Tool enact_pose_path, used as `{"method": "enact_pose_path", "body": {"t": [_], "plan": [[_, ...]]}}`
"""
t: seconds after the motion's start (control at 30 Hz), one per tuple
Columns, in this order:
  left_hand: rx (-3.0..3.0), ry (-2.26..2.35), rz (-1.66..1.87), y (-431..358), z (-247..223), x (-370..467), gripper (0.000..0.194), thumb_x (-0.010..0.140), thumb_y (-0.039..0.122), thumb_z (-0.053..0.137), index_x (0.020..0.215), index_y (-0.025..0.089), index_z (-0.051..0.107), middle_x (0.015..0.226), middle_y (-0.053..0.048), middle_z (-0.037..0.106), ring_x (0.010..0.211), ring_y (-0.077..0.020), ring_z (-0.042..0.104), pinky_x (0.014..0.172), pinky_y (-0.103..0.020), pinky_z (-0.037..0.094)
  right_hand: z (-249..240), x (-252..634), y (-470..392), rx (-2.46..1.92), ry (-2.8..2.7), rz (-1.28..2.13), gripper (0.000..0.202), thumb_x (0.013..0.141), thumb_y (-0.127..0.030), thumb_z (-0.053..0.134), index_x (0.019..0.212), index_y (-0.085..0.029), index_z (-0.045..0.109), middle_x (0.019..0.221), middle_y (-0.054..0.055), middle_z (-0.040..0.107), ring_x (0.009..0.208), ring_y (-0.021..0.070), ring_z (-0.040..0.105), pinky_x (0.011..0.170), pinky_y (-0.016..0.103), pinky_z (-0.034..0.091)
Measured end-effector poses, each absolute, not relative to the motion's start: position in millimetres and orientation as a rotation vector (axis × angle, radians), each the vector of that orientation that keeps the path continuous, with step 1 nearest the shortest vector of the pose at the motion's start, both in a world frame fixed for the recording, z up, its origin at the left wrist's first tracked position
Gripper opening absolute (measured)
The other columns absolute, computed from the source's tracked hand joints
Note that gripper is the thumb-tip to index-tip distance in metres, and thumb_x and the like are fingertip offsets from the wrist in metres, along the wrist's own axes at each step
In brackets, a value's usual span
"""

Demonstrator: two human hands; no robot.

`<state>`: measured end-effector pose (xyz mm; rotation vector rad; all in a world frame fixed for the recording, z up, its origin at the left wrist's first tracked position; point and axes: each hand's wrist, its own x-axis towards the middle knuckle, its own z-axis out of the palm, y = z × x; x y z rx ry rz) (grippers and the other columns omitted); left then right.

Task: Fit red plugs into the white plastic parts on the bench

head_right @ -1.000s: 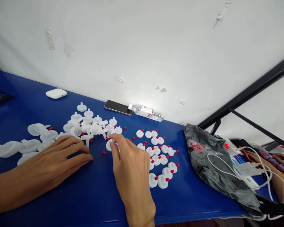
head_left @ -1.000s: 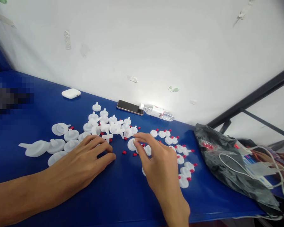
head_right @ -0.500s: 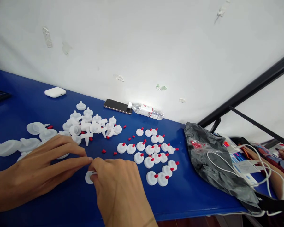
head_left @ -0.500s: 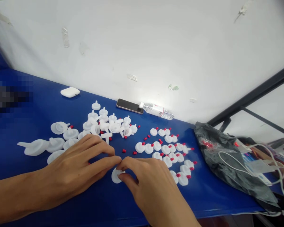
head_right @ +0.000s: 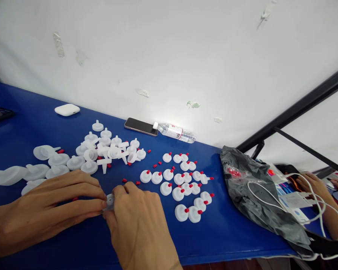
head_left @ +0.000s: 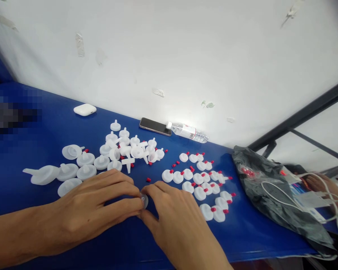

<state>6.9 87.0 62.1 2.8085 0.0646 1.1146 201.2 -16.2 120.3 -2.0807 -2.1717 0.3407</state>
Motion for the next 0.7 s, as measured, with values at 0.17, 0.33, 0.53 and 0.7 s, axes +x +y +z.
{"method": "enact_pose_path", "body": {"t": [0.17, 0.33, 0.53, 0.7], "plan": [[2.831, 0.085, 1.133, 84.3, 67.9, 6.9, 0.030, 0.114, 0.009, 0.043, 0.120, 0.019, 0.071, 0.104, -0.003, 0.079, 0.100, -0.0172, 0.072, 0.089, -0.030, 0.062, 122.7, 198.3, -18.7, -2.056, -2.176, 0.317, 0.014, 0.097, -0.021, 0.071, 0.109, -0.026, 0.074, 0.097, 0.002, 0.085, 0.083, 0.0284, 0.082, 0.058, 0.038, 0.036], [2.792, 0.089, 1.123, 85.9, 68.3, 4.4, 0.038, 0.107, -0.001, 0.046, 0.118, 0.024, 0.071, 0.105, 0.003, 0.078, 0.092, -0.0140, 0.070, 0.084, -0.031, 0.059, 123.0, 197.7, -19.3, -2.018, -2.180, 0.355, 0.013, 0.099, -0.024, 0.069, 0.111, -0.026, 0.074, 0.102, 0.002, 0.084, 0.086, 0.0285, 0.082, 0.058, 0.039, 0.034], [2.811, 0.212, 1.090, 86.2, 67.8, 4.7, 0.043, 0.107, 0.000, 0.048, 0.121, 0.030, 0.075, 0.105, 0.009, 0.076, 0.091, -0.0116, 0.067, 0.087, -0.032, 0.056, 119.0, 194.2, -20.9, -1.978, -2.207, 0.287, 0.008, 0.100, -0.029, 0.071, 0.106, -0.025, 0.075, 0.106, 0.004, 0.085, 0.084, 0.0282, 0.081, 0.058, 0.038, 0.038], [2.782, 0.184, 1.086, 85.6, 61.4, 4.1, 0.038, 0.109, 0.002, 0.048, 0.120, 0.026, 0.076, 0.105, 0.007, 0.075, 0.094, -0.0131, 0.068, 0.088, -0.033, 0.055, 118.3, 195.3, -22.3, -1.882, -2.193, 0.155, 0.006, 0.095, -0.027, 0.075, 0.102, -0.025, 0.075, 0.101, 0.001, 0.083, 0.077, 0.0261, 0.080, 0.054, 0.038, 0.038]]}}
